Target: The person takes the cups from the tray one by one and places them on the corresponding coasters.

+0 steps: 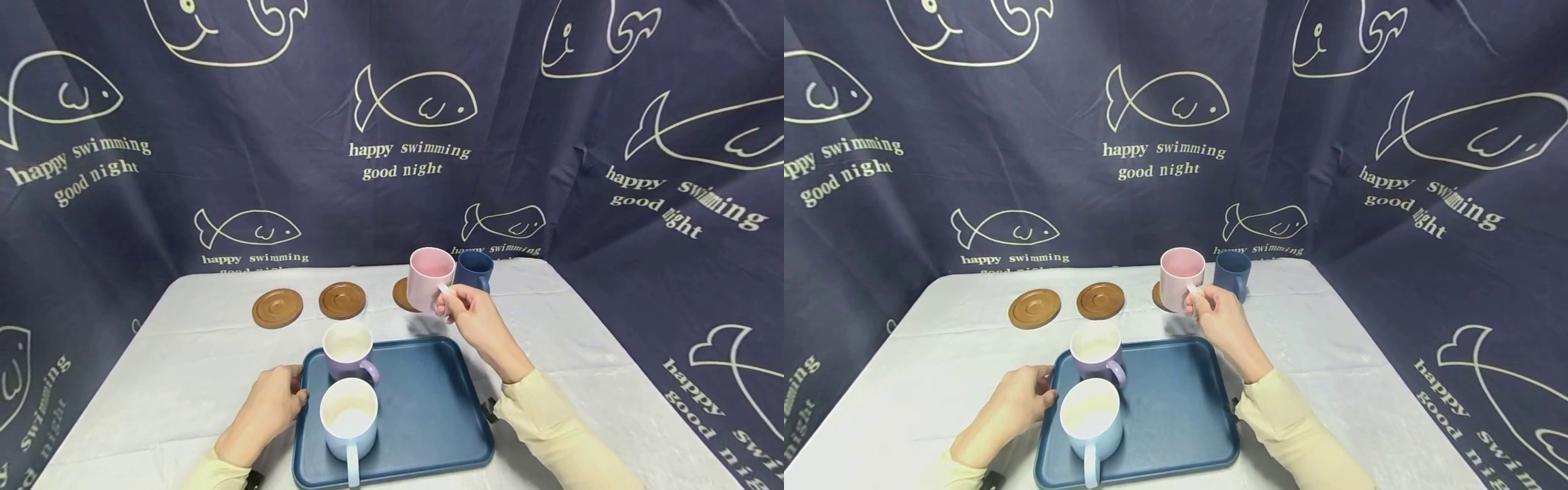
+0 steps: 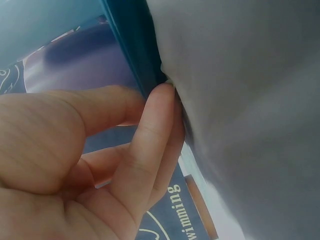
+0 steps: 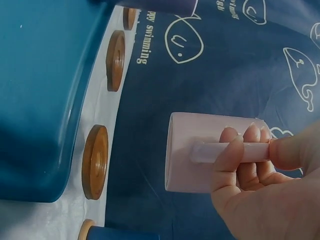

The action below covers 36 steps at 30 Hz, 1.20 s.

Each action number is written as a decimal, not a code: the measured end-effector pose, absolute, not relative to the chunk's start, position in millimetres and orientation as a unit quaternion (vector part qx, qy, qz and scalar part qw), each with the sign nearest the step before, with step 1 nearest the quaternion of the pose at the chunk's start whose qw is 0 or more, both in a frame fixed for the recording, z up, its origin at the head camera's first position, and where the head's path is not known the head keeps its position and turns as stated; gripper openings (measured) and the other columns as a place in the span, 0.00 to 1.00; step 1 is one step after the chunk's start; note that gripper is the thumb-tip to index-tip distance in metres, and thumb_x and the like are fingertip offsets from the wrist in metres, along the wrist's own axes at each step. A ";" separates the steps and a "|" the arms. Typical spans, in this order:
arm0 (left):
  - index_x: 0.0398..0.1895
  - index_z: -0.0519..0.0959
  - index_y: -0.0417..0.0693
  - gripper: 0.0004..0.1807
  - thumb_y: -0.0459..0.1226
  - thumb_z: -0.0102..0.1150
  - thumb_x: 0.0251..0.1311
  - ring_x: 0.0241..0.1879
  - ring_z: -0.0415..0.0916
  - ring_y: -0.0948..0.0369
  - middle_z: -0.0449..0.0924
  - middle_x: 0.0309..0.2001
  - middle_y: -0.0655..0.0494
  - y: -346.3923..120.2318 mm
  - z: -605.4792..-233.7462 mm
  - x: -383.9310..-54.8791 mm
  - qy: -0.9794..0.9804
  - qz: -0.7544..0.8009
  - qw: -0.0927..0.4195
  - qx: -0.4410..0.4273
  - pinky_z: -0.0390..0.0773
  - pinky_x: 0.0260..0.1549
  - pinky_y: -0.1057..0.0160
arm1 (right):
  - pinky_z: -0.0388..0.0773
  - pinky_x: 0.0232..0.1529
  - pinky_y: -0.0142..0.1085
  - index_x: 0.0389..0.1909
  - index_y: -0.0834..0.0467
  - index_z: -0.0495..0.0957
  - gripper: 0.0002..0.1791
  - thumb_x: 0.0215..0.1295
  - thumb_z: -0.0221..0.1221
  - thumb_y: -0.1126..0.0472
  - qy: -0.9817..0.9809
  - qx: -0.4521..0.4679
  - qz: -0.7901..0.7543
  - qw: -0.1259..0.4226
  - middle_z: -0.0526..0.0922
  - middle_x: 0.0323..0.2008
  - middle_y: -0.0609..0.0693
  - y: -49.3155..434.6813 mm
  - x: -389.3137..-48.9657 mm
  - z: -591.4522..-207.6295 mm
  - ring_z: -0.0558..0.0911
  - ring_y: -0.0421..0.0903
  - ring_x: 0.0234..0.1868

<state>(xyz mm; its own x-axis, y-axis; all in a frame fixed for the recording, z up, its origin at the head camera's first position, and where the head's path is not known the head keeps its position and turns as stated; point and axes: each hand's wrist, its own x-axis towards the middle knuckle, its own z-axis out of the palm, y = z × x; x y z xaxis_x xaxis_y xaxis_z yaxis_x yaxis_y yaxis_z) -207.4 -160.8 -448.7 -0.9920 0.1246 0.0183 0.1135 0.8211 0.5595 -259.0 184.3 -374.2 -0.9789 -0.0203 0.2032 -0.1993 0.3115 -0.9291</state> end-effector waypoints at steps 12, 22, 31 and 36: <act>0.50 0.83 0.32 0.17 0.28 0.70 0.58 0.27 0.74 0.61 0.77 0.25 0.57 -160.3 -448.7 -207.2 0.953 0.297 0.014 0.056 0.75 0.24 0.63 | 0.80 0.37 0.35 0.38 0.70 0.79 0.13 0.79 0.51 0.66 -0.808 0.056 0.581 0.079 0.82 0.32 0.58 181.9 -277.5 -375.7 0.78 0.50 0.35; 0.57 0.80 0.27 0.23 0.28 0.69 0.57 0.28 0.76 0.62 0.79 0.28 0.56 -160.5 -449.8 -208.0 0.952 0.301 0.014 0.053 0.77 0.26 0.63 | 0.79 0.35 0.33 0.37 0.70 0.80 0.13 0.79 0.52 0.66 -0.804 0.048 0.586 0.087 0.82 0.31 0.56 179.9 -293.3 -378.7 0.77 0.45 0.32; 0.54 0.81 0.29 0.21 0.28 0.69 0.57 0.26 0.74 0.62 0.77 0.26 0.57 -161.1 -449.8 -207.4 0.952 0.301 0.008 0.056 0.76 0.24 0.63 | 0.77 0.34 0.32 0.38 0.71 0.79 0.14 0.80 0.51 0.65 -0.793 0.043 0.600 0.091 0.82 0.30 0.55 179.0 -308.3 -381.2 0.77 0.44 0.32; 0.55 0.80 0.28 0.22 0.28 0.69 0.57 0.27 0.74 0.62 0.77 0.26 0.57 -161.4 -450.8 -207.6 0.952 0.299 0.007 0.058 0.76 0.25 0.63 | 0.77 0.33 0.32 0.37 0.72 0.79 0.14 0.79 0.52 0.65 -0.789 0.042 0.605 0.098 0.82 0.29 0.55 178.8 -315.1 -383.9 0.76 0.43 0.31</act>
<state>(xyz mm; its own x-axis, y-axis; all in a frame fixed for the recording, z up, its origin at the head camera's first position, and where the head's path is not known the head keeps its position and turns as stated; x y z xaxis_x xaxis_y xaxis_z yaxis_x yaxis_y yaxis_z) -207.6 -161.4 -450.8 -0.9933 0.1141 0.0204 0.1053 0.8144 0.5707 -315.1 178.8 -383.9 -0.9773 0.0524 0.2051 -0.1844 0.2650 -0.9464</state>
